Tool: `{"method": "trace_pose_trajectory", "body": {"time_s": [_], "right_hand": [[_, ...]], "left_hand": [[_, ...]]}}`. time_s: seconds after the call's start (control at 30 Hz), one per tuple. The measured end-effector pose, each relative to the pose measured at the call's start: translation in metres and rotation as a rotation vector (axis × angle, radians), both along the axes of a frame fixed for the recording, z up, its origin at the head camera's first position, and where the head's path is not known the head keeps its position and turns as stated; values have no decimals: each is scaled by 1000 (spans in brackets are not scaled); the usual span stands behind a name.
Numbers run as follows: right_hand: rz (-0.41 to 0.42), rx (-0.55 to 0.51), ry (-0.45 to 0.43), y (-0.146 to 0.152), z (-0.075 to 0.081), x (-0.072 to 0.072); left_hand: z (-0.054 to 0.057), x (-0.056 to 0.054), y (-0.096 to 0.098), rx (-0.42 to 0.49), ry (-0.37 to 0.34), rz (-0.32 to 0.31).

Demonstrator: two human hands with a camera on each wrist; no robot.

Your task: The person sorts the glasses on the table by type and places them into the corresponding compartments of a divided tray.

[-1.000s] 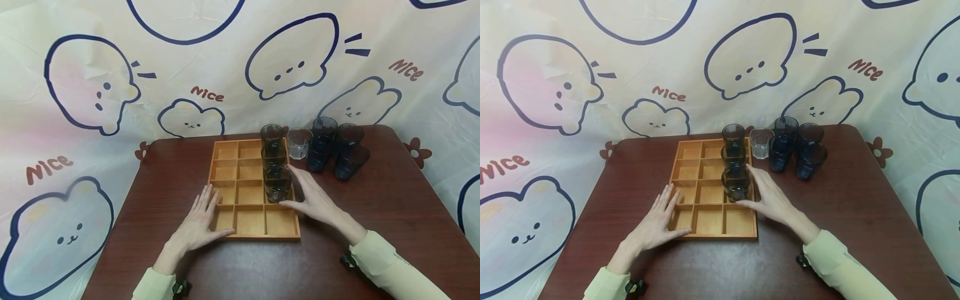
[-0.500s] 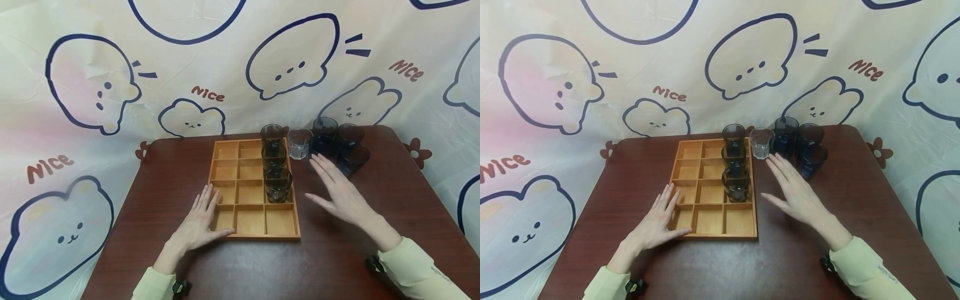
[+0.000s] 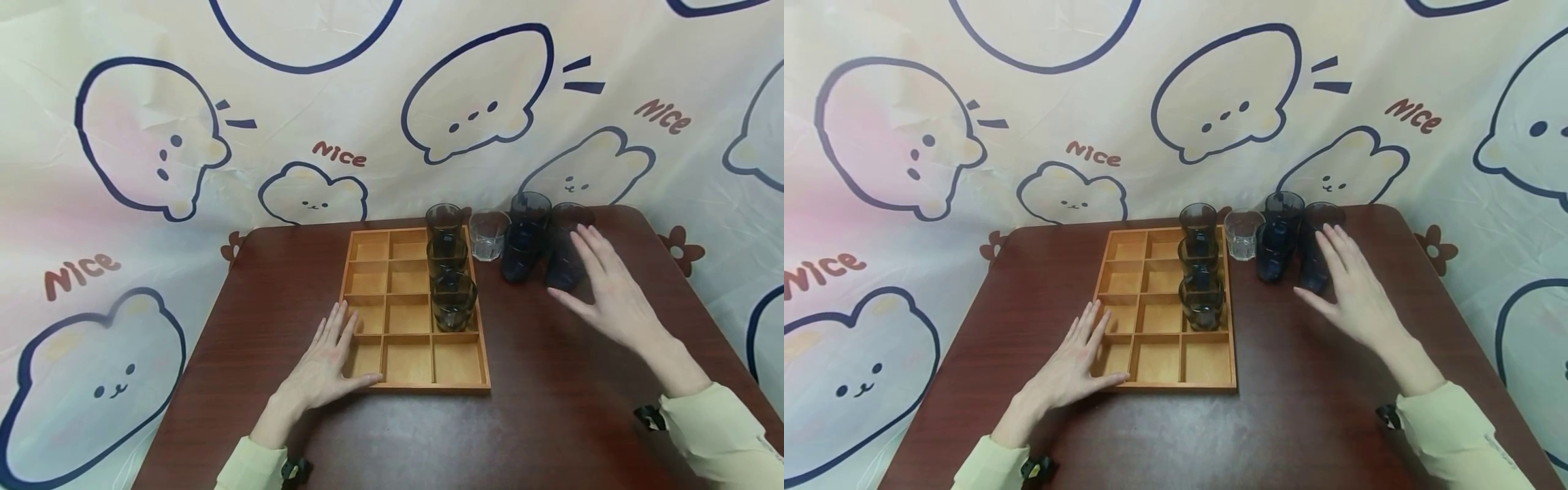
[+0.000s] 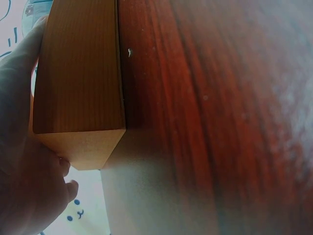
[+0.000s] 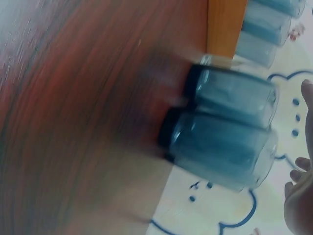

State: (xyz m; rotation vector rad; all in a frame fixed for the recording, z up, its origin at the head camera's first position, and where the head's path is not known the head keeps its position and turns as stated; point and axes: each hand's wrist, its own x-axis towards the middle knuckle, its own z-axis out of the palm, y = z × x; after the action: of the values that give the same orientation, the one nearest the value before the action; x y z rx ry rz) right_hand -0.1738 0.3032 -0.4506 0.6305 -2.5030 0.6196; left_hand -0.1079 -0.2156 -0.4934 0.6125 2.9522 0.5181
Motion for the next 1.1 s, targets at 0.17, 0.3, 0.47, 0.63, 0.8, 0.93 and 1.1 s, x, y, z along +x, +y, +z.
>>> {"method": "trace_pose_trajectory", "body": {"time_s": [0.17, 0.3, 0.47, 0.63, 0.8, 0.93, 1.1], "right_hand": [[-78, -98, -194, 19, -6, -6], [-110, -155, -284, 31, -13, -10], [-148, -173, -353, 40, -19, -14], [-163, -246, -444, 41, -25, -20], [-165, -385, -544, 38, -34, -23], [-158, -465, -561, 33, -40, -23], [-139, -532, -519, 25, -48, -24]], "left_hand": [[0, 1, 0, 1, -11, 6], [0, 2, 0, 5, -13, 7], [0, 2, 0, 5, -6, 7], [0, 1, 0, 6, 1, 5], [1, 1, 0, 8, 7, 0], [1, 1, 0, 10, 12, -1], [1, 0, 0, 12, 14, -1]]}}
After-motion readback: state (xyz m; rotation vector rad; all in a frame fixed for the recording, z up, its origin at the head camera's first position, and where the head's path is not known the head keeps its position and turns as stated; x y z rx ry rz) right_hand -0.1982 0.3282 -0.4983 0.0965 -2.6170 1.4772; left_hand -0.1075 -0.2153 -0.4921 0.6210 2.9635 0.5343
